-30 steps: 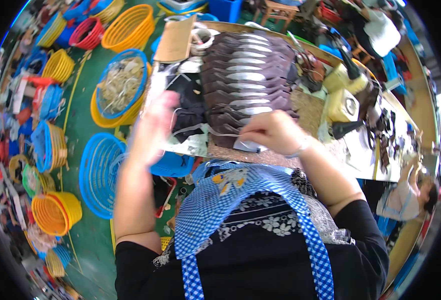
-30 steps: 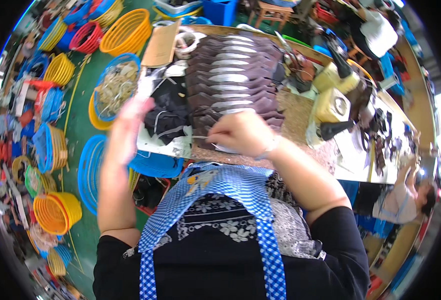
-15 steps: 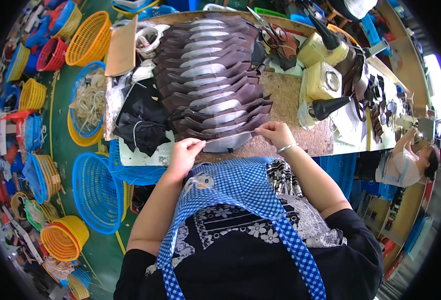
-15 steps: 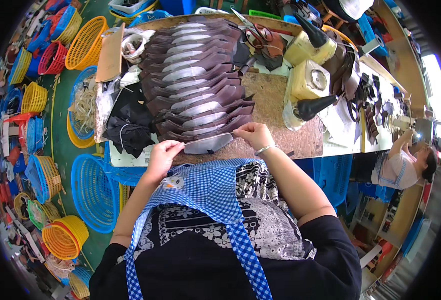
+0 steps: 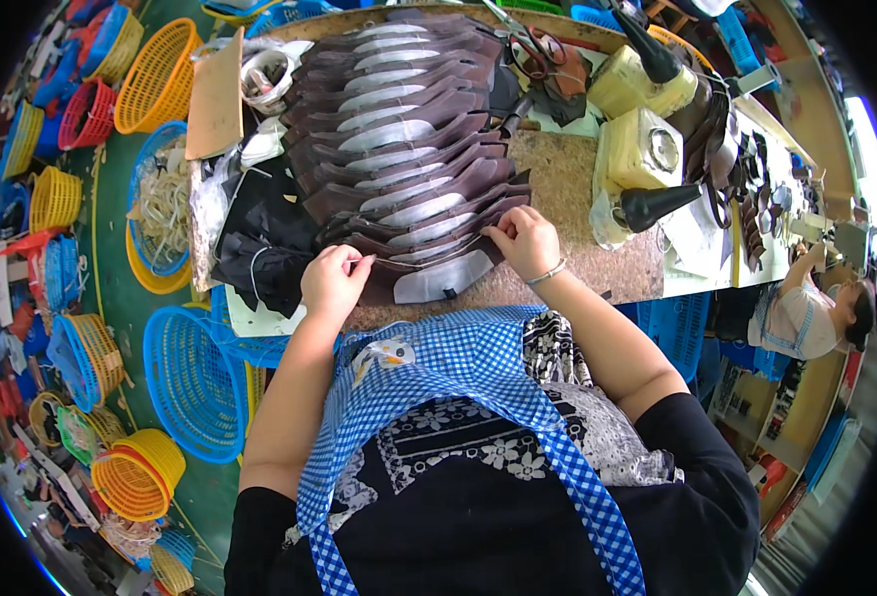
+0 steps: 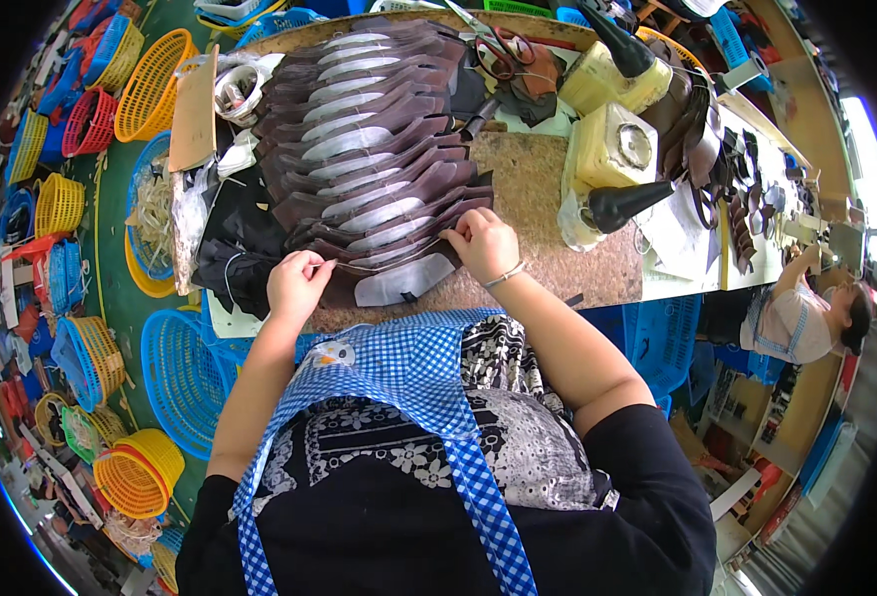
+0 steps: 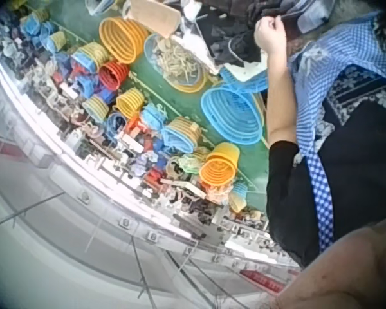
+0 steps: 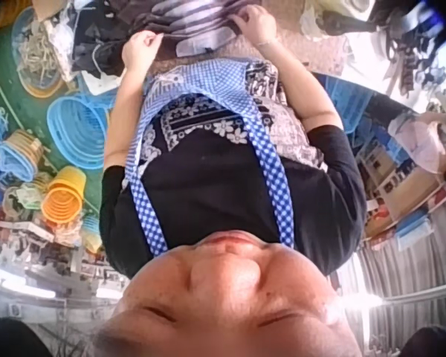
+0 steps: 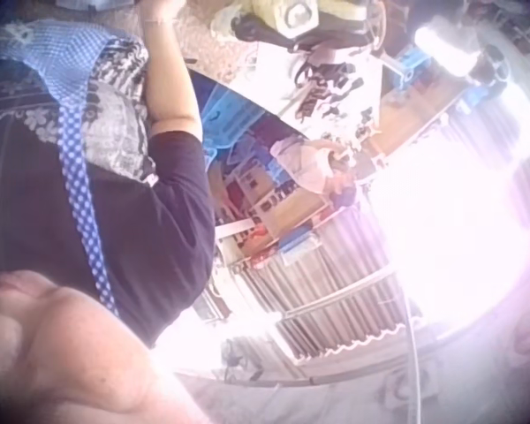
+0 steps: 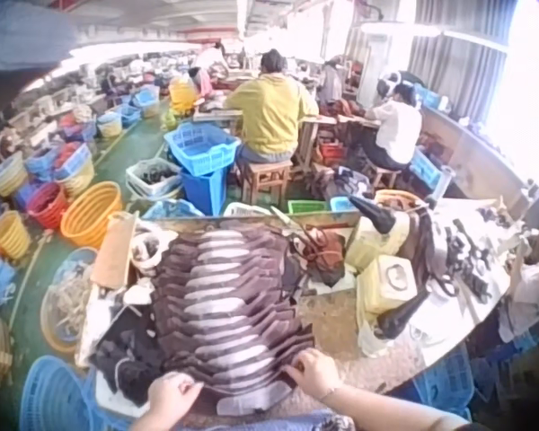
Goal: Marking leather pieces with a green pen and cutting them with scissors at a workshop table.
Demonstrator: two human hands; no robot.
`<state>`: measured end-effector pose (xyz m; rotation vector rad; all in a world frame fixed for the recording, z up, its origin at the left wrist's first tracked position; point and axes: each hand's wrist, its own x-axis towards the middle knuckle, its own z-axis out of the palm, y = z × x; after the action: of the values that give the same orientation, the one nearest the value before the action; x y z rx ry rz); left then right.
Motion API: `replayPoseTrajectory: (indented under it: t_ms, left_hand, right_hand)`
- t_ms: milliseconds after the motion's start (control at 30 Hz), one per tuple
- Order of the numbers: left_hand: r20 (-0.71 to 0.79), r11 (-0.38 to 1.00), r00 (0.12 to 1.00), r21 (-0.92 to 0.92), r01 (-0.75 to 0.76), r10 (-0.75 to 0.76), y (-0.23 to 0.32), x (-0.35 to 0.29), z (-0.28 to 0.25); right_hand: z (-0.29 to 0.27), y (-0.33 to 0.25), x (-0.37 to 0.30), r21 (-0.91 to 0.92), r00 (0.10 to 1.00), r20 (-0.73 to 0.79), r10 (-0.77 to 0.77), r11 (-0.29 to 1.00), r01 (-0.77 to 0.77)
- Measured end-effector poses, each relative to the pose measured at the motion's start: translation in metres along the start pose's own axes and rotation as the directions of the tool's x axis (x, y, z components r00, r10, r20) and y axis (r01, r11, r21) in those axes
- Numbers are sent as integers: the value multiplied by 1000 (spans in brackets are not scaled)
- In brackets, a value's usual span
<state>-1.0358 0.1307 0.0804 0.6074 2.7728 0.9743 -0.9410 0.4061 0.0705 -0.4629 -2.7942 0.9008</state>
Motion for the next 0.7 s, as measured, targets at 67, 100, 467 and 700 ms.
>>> replayPoseTrajectory:
  t_ms: [67, 100, 467, 700]
  left_hand:
    - [39, 994, 995, 49, 94, -96, -1, 6, 6]
    - [-1, 996, 998, 69, 58, -58, -3, 7, 8]
    - [315, 750, 874, -453, 482, -370, -12, -6, -12]
    - [465, 732, 812, -403, 549, -352, -10, -13, -26]
  right_hand:
    - [-9, 3, 14, -4, 999, -47, -22, 1000, 22]
    - [-17, 5, 25, 3, 997, -63, -41, 999, 41]
    - [-32, 85, 258, -413, 988, -138, 63, 903, -115]
    - [-60, 78, 267, -506, 927, -305, -220, 862, 38]
